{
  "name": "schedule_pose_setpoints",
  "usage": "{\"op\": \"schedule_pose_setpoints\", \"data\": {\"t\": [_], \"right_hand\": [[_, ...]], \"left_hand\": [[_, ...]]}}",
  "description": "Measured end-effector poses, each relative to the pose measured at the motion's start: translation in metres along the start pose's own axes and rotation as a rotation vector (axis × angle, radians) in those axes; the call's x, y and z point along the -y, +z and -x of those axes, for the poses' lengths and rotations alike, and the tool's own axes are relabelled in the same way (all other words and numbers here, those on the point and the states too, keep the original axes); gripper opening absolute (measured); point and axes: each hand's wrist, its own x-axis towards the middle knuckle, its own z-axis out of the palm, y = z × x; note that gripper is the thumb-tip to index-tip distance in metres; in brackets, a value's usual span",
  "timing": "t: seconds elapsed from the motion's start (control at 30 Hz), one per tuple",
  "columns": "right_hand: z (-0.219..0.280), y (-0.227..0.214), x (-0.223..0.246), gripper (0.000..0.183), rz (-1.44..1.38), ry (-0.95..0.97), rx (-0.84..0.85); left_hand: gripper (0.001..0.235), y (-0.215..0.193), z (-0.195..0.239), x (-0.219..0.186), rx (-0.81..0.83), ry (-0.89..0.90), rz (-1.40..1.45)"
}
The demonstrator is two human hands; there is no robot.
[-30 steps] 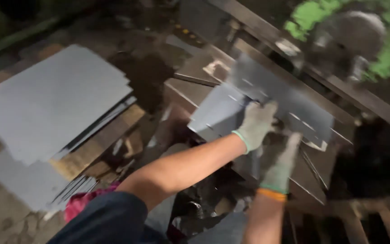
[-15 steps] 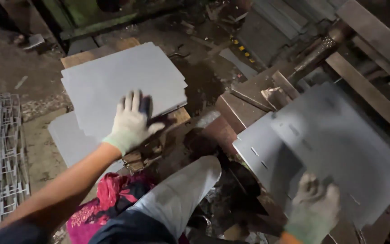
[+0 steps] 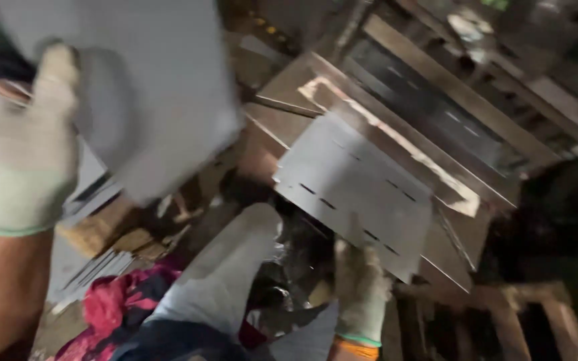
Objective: The recorder is feeding metal sheets into a press machine and stacking the processed parts.
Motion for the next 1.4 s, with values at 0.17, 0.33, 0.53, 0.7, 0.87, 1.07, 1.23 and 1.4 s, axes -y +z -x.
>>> {"op": "schedule_pose_setpoints", "data": {"t": [0.17, 0.33, 0.53, 0.7, 0.87, 1.07, 1.23, 1.4], "right_hand": [[-0.01, -0.05, -0.029, 0.024, 0.063, 0.124, -0.09], [-0.035, -0.099, -0.066, 0.042, 0.116, 0.0, 0.168], [-0.05, -0.089, -0.095, 0.048, 0.148, -0.109, 0.195], [-0.062, -0.094, -0.129, 0.041, 0.09, -0.248, 0.121], [-0.066, -0.112, -0.14, 0.041, 0.077, -0.264, 0.195], [-0.039, -0.082, -0.1, 0.048, 0.227, -0.085, 0.215], [-0.033, -0.045, -0.053, 0.052, 0.247, -0.101, 0.2], [-0.094, -0.006, 0.014, 0.052, -0.005, -0.175, 0.117]], "left_hand": [[0.023, 0.079, 0.003, -0.081, 0.184, -0.47, 0.798], [0.041, 0.22, 0.042, -0.062, 0.323, -0.801, 1.087], [0.042, 0.359, 0.039, -0.101, 0.263, -0.94, 1.279], [0.031, 0.379, 0.039, -0.119, 0.342, -1.038, 1.221], [0.032, 0.382, 0.041, -0.109, 0.326, -0.982, 1.203], [0.035, 0.385, 0.039, -0.112, 0.335, -0.978, 1.253], [0.036, 0.408, 0.045, -0.102, 0.316, -1.014, 1.239], [0.035, 0.402, 0.046, -0.104, 0.391, -0.959, 1.342]]}}
